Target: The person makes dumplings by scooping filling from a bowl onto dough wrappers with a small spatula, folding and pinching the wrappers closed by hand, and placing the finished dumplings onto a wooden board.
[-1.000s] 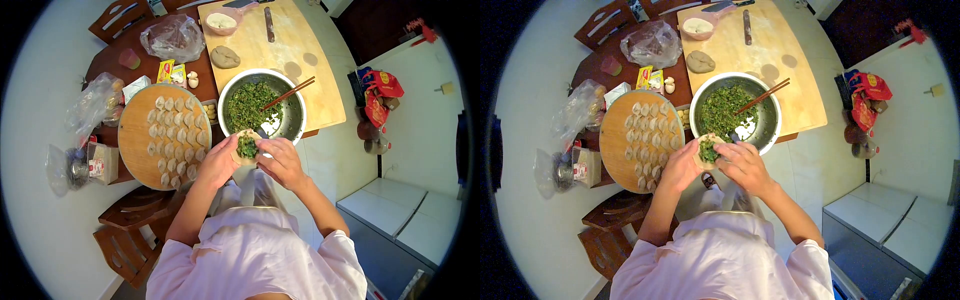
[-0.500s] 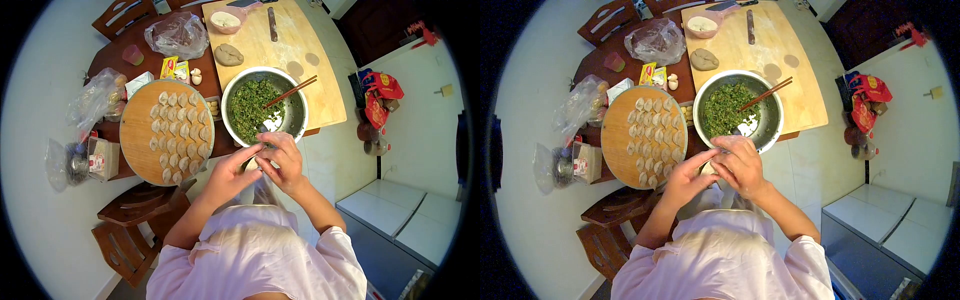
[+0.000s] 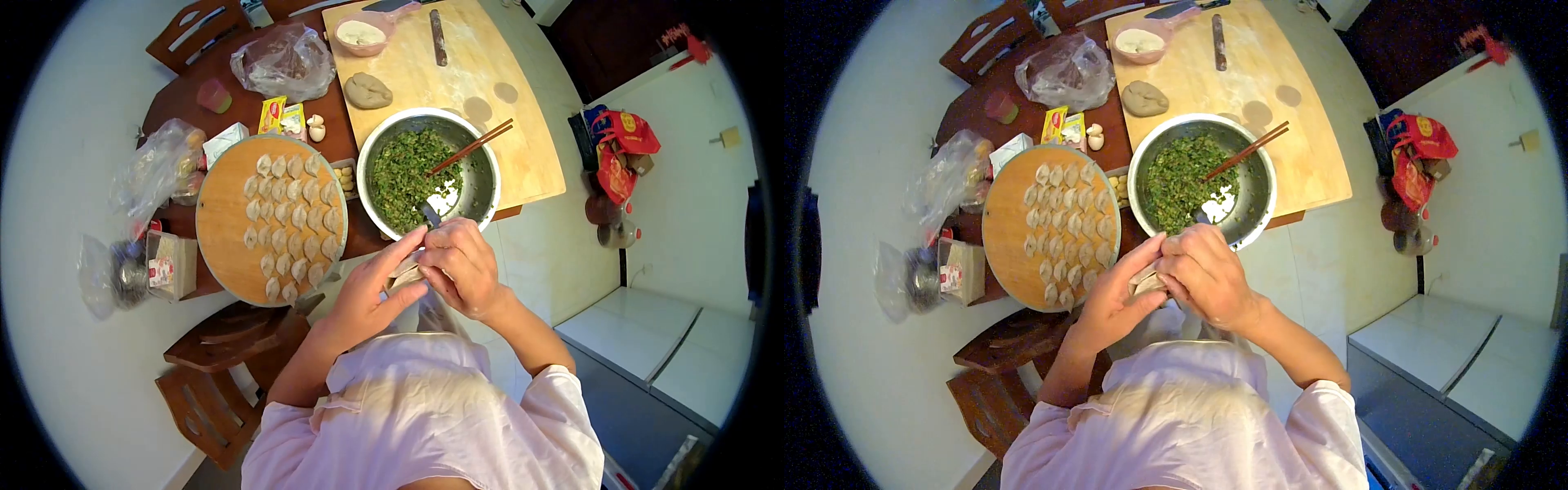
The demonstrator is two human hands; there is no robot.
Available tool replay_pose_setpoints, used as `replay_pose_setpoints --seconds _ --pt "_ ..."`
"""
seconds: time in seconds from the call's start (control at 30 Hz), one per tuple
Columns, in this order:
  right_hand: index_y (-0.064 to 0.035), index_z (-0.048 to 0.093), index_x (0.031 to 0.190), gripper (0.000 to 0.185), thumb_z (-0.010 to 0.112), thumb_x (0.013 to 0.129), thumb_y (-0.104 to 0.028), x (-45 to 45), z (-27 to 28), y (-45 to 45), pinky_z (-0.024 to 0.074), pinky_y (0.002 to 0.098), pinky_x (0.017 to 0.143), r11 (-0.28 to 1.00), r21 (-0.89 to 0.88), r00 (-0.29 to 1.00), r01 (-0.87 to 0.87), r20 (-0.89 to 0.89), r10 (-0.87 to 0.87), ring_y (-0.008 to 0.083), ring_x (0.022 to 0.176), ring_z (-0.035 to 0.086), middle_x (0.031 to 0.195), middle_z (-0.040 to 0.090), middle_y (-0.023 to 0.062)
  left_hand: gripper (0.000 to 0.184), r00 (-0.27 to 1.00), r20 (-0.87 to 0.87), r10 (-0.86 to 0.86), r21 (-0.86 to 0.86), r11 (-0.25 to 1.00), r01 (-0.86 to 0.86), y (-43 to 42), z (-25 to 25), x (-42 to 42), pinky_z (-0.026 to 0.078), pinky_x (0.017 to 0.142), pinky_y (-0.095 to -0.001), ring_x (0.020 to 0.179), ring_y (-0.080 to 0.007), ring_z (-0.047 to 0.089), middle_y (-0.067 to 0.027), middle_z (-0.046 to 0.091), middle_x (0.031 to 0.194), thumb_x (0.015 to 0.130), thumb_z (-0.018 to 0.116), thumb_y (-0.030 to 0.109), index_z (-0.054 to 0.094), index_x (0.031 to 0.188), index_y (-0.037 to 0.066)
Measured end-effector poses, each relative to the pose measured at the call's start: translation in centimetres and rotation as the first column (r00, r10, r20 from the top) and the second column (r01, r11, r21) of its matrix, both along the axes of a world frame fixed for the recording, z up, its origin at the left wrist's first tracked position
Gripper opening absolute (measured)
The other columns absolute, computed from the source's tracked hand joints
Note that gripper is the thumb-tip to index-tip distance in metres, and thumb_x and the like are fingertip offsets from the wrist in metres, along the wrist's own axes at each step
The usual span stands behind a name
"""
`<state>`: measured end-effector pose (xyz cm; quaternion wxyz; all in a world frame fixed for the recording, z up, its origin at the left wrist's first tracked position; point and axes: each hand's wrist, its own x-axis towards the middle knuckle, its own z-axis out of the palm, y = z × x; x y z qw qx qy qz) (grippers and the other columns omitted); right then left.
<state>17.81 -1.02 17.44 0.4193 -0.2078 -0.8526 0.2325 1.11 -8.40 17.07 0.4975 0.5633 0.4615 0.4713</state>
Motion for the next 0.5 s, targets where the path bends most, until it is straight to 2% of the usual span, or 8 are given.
replay_pose_setpoints --seconds 0.13,0.23,0.33,0.37,0.47,0.5 --pt "-0.0019 0.059 0.087 0.018 0.07 0.074 -0.008 0.1 0.6 0.3 0.0427 0.0416 0.074 0.998 -0.049 0.999 0.027 0.021 -0.026 0.028 0.08 0.055 0.091 0.059 0.0114 0.054 0.991 -0.125 0.043 0.096 0.995 -0.031 -0.1 -1.3 0.1 0.047 0.091 -0.0317 0.11 -0.0218 0.06 -0.0167 0.058 0.123 0.081 0.072 0.007 0.049 0.129 0.0" --pt "-0.0014 0.061 0.107 0.037 0.072 0.076 -0.019 1.2 1.0 0.7 0.0426 0.0425 0.084 0.996 -0.073 0.993 -0.045 0.104 0.052 0.0305 0.095 0.056 0.107 0.06 0.0151 0.046 0.993 0.091 0.077 -0.041 0.996 -0.073 -0.3 -1.9 0.3 0.048 0.091 -0.0306 0.109 -0.0187 0.059 -0.014 0.058 0.123 0.082 0.07 0.001 0.051 0.124 -0.002" --pt "-0.0036 0.05 0.132 0.067 0.074 0.077 -0.034 0.9 1.3 0.9 0.0387 0.0435 0.098 0.928 -0.332 0.983 -0.168 -0.128 0.132 0.0346 0.119 0.05 0.132 0.05 0.0181 0.044 0.939 0.341 0.042 -0.12 0.993 -0.001 -0.2 -1.5 0.3 0.048 0.091 -0.0297 0.11 -0.0174 0.058 -0.0136 0.058 0.122 0.082 0.067 -0.005 0.051 0.122 -0.003" --pt "-0.0054 0.036 0.143 0.086 0.074 0.076 -0.044 1.3 0.5 1.4 0.0329 0.0445 0.106 0.868 -0.407 0.958 -0.285 -0.118 0.26 0.0362 0.133 0.038 0.147 0.035 0.0169 0.043 0.925 0.38 0.002 -0.106 0.993 0.042 0.0 -1.5 0.3 0.048 0.092 -0.0303 0.11 -0.0175 0.058 -0.0133 0.058 0.122 0.082 0.066 -0.006 0.051 0.122 -0.003" --pt "-0.0057 0.038 0.142 0.082 0.071 0.079 -0.046 1.3 0.4 2.0 0.0316 0.0454 0.108 0.794 -0.459 0.904 -0.4 -0.054 0.424 0.0353 0.133 0.037 0.147 0.035 0.0158 0.042 0.862 0.495 -0.109 -0.067 0.984 0.163 0.2 -1.6 -0.1 0.046 0.095 -0.0319 0.111 -0.0178 0.057 -0.0126 0.058 0.121 0.083 0.063 -0.008 0.05 0.122 -0.003" --pt "-0.0054 0.039 0.141 0.078 0.066 0.082 -0.048 1.1 0.7 2.0 0.0321 0.0467 0.106 0.771 -0.462 0.886 -0.439 -0.077 0.458 0.0347 0.131 0.039 0.147 0.036 0.0163 0.044 0.877 0.465 -0.117 -0.065 0.984 0.166 0.0 -1.9 -0.2 0.047 0.094 -0.0323 0.11 -0.017 0.057 -0.0118 0.058 0.12 0.082 0.064 -0.008 0.05 0.123 -0.003"
